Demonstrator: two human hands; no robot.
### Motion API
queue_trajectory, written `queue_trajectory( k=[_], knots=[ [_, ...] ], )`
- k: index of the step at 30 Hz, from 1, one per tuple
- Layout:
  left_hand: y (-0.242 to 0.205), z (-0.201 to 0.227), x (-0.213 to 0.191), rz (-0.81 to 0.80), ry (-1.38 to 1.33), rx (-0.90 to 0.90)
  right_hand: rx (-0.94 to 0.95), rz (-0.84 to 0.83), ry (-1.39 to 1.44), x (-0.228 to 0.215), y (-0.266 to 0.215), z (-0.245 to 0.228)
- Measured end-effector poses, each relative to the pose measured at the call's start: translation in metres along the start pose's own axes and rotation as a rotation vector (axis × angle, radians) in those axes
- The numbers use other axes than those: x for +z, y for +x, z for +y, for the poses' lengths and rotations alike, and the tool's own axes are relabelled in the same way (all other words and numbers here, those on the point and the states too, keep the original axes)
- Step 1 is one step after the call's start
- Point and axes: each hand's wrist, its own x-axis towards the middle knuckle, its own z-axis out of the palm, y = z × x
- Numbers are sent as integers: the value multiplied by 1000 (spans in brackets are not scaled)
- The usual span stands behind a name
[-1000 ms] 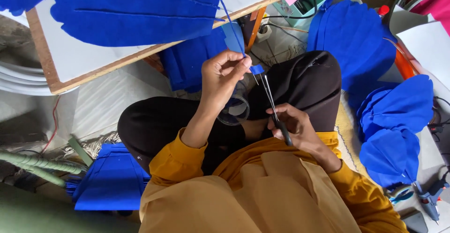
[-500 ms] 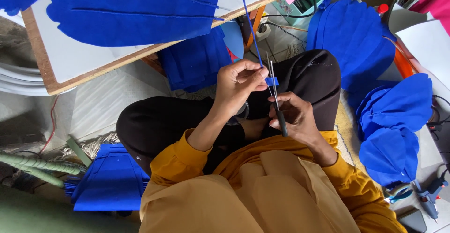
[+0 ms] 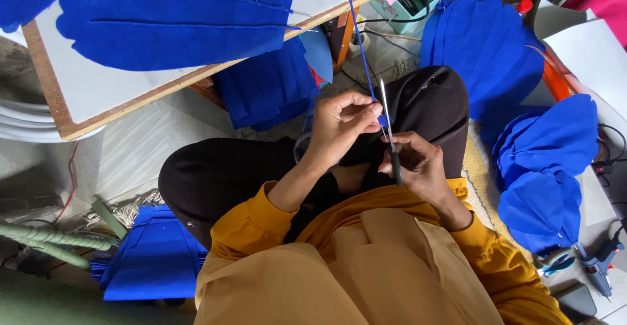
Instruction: Applying hot glue to blue fabric petals and attaching thin blue sticks to create veins.
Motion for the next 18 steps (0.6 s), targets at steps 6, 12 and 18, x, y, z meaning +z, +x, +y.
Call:
queue_trajectory(
  k=[6,12,18],
  knots=[
    [0,12,-4,6,37,67,197,306,-123,-28,-4,-18],
    [8,27,-22,99,110,229,518,18,-1579,-82,-30,18],
    [11,43,-37,177,196,359,569,-190,-1697,-82,-9,-5]
  ],
)
